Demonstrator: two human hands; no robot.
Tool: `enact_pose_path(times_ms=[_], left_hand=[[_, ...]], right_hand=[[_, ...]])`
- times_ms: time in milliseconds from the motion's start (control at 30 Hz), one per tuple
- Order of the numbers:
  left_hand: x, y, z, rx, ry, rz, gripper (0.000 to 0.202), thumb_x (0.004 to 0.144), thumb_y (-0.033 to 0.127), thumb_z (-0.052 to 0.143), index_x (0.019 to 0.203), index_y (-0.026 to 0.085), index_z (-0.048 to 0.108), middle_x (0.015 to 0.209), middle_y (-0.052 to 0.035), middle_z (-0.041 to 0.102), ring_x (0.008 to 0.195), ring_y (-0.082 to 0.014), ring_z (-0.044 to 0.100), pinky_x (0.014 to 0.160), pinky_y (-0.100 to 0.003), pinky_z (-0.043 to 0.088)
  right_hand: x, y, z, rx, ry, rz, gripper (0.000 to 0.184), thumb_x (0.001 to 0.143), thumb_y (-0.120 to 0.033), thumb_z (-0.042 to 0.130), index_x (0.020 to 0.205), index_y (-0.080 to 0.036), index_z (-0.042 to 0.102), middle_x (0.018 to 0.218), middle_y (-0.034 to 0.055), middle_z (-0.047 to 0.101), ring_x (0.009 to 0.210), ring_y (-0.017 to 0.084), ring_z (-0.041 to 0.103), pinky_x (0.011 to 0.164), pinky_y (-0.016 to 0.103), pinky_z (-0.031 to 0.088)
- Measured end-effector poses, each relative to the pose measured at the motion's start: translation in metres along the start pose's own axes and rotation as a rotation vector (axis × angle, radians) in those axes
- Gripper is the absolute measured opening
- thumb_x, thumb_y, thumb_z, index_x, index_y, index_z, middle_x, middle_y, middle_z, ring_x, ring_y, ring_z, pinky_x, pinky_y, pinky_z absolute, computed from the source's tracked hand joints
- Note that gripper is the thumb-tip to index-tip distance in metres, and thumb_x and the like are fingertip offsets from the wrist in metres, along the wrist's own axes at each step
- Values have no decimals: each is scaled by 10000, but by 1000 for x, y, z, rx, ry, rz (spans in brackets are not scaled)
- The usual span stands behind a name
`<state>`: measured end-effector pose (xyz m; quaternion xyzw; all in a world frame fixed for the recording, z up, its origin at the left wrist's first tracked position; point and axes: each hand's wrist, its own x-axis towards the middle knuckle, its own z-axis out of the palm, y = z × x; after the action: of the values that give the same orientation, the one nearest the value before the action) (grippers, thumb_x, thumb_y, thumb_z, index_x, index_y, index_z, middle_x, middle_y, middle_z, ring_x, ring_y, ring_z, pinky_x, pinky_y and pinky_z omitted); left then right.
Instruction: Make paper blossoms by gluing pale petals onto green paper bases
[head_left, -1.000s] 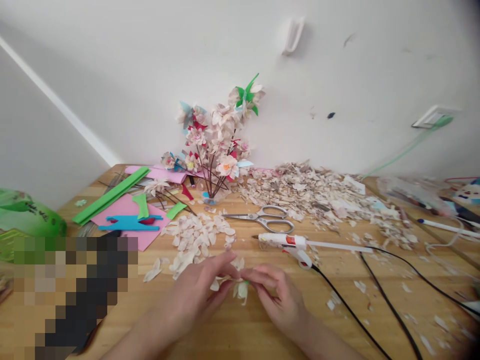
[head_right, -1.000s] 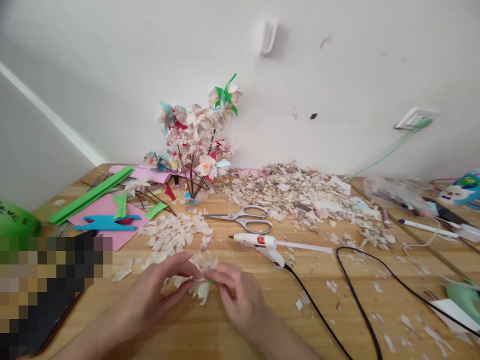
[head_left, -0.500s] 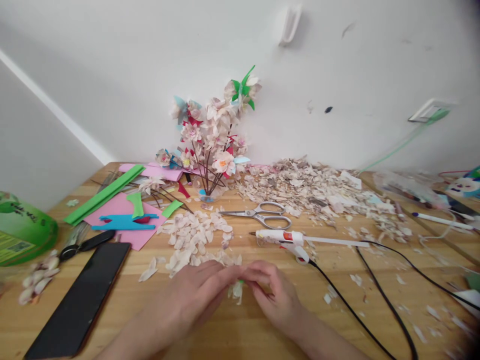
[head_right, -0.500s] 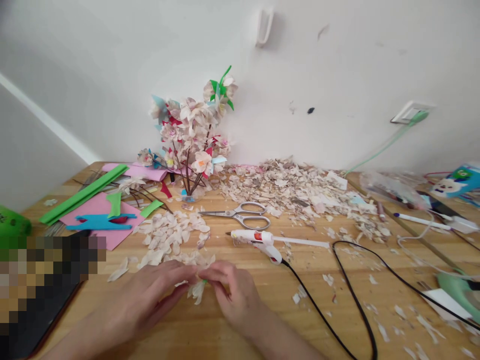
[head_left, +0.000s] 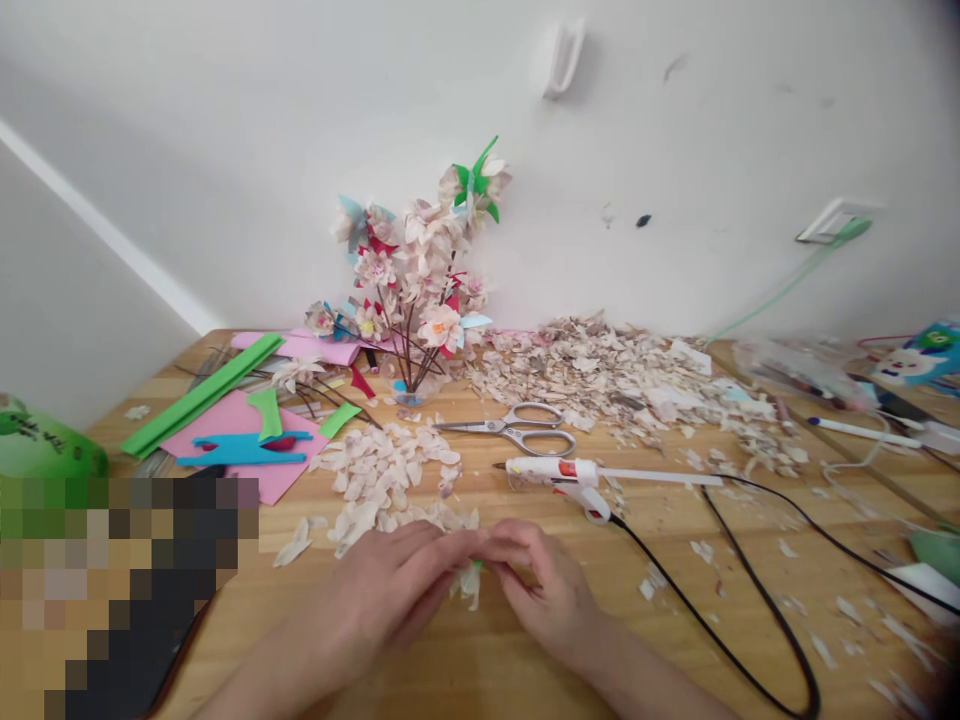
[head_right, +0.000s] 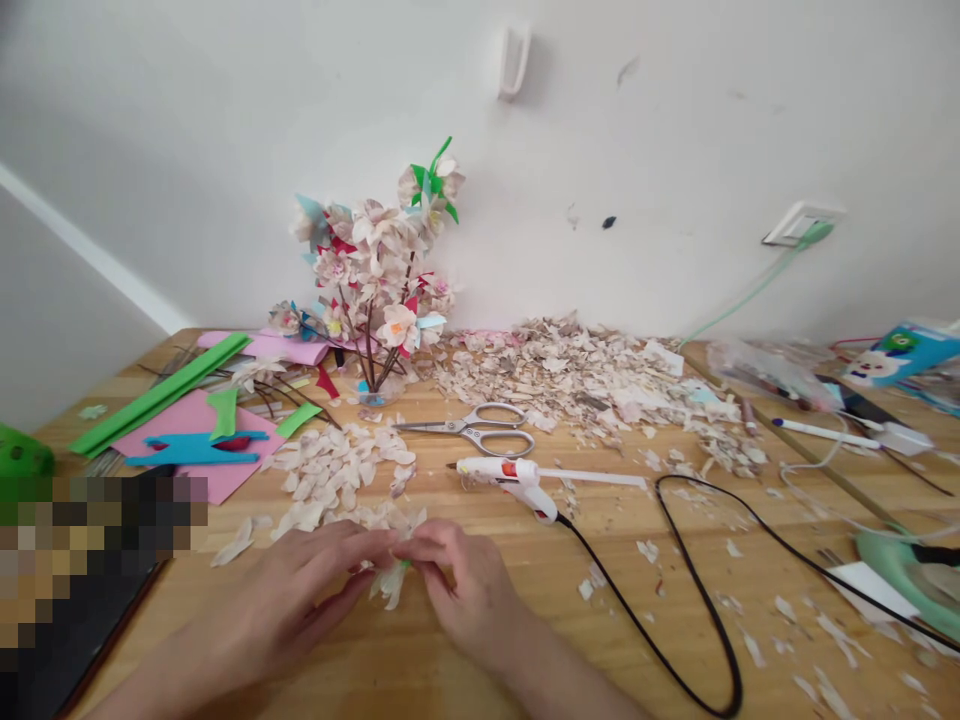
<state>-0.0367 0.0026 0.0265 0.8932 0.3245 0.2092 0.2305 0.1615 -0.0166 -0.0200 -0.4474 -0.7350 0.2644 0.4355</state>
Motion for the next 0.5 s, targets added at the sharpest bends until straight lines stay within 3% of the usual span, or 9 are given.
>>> enact_pose_path(times_ms=[200,367,500], left_hand=[[0,1,0,-68,1,-13,541,810,97,434,1266,370,335,971,-5,652,832,-162,616,713,-273,469],[-5,1,-1,-326,118,-68,633,774,120,496,1317,351,265,1126,-53,587,956,-199,576,805,-336,474],[-3,-5,0,-659,218,-215,597,808,188,485,1329,311,220,1239,-111,494,1072,-238,509,841,-384,456]], right_hand=[[-2,1,2,52,-35,40,313,753,-50,465,975,-271,465,850,-7,742,817,196,690,733,338,531],[1,3,11,367,33,349,221,742,-171,566,906,-254,444,810,24,746,785,211,693,740,371,524],[11,5,17,662,130,561,394,583,-352,750,793,-246,434,663,6,734,678,233,697,643,346,533]])
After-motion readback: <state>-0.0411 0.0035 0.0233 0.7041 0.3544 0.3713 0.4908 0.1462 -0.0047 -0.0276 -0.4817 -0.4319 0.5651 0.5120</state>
